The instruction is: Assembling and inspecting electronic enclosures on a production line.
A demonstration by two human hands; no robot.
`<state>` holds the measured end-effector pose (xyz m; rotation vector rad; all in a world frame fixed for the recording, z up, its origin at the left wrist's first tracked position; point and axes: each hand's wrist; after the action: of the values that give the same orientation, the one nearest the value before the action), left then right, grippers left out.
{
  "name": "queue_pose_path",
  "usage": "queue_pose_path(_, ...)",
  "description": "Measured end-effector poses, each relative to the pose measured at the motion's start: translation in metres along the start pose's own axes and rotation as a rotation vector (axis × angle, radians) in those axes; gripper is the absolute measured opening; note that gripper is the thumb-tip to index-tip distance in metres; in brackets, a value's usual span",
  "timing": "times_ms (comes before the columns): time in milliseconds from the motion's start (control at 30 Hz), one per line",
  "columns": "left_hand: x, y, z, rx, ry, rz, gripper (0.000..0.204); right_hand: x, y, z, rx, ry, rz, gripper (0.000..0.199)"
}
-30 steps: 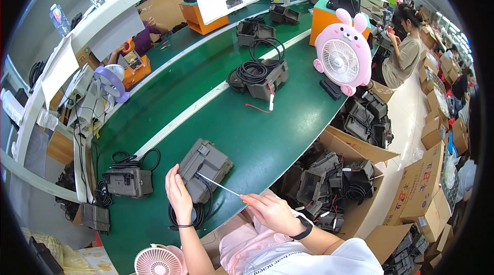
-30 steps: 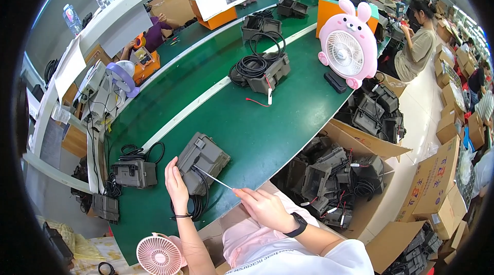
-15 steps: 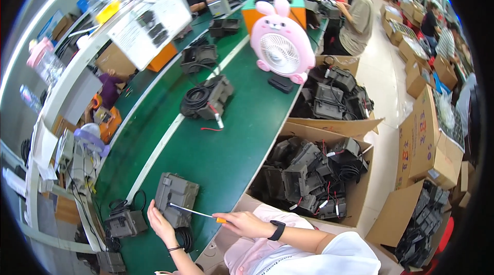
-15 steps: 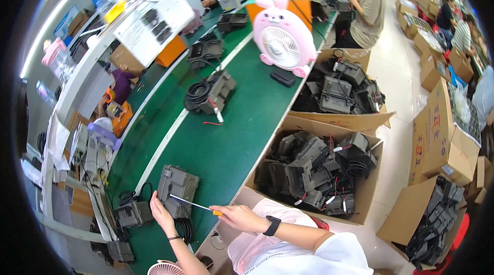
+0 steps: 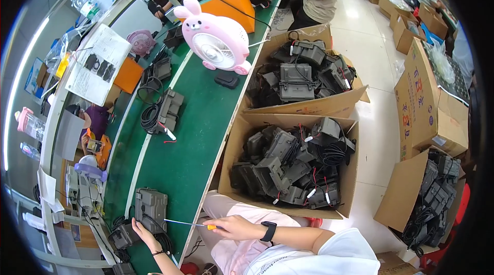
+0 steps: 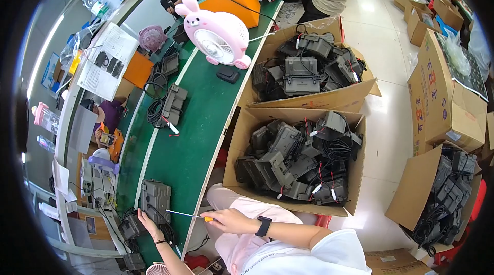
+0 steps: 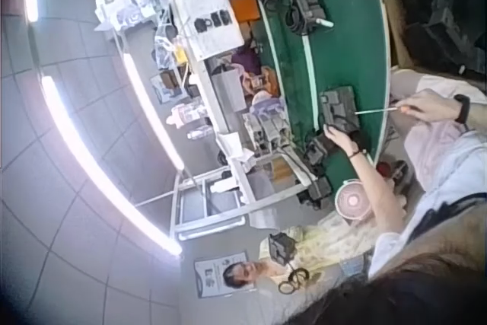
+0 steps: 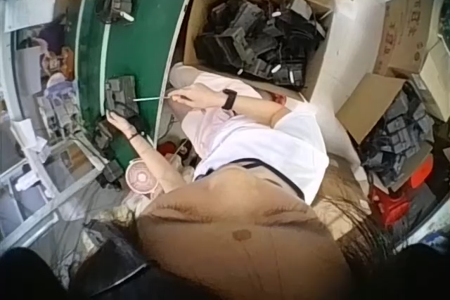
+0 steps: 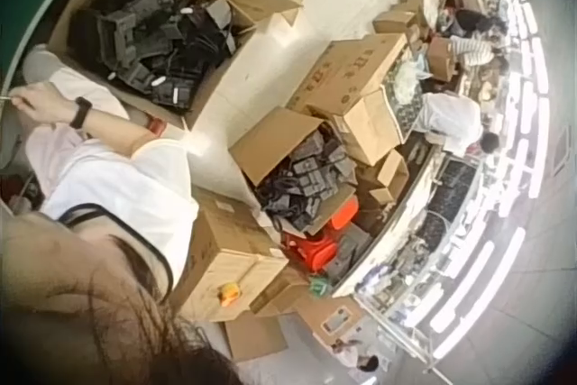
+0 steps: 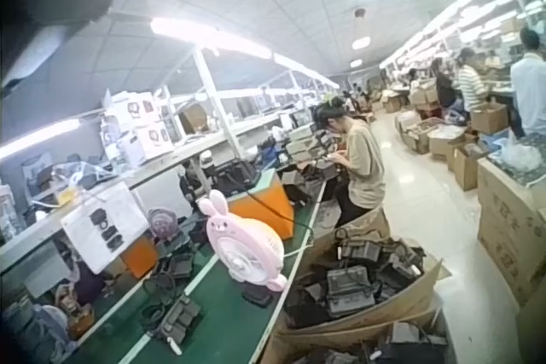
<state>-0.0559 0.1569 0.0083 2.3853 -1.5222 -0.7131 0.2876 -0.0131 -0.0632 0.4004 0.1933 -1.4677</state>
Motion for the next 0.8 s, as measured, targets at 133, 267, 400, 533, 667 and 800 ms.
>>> queue_pose_path(133,-0.003,-0.003,0.008,0.066,-0.021,-0.01,0.042,0.006,0.006,-0.001,-0.006,-0.02,0.012,0.037)
queue_pose_path(267,-0.005,-0.002,0.012,-0.068,-0.066,-0.025,0.042,0.008,0.012,0.007,-0.022,-0.038,0.025,0.035)
queue_pose_path(400,-0.003,-0.005,0.009,-0.055,-0.058,-0.057,0.04,0.005,0.009,0.019,-0.008,-0.047,0.043,0.033)
queue_pose_path(533,0.004,-0.008,0.003,-0.012,-0.072,-0.038,0.04,0.009,-0.003,0.022,-0.028,0.02,0.007,0.033)
queue_pose_path(667,0.007,-0.008,-0.006,0.017,-0.042,-0.008,0.042,0.016,-0.02,0.02,-0.049,-0.032,0.035,0.033)
queue_pose_path(800,0.013,-0.01,-0.017,0.245,0.067,0.04,0.043,0.017,-0.032,0.023,-0.138,-0.02,-0.03,0.033)
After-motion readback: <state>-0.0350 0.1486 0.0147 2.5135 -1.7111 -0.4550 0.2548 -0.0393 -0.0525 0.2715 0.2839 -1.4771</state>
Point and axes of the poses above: each hand's wrist, its own x-axis away from the middle knuckle, its own y-axis out of the back of the hand, z = x × y, and after that the axes turned 1 degree about -y, right-handed
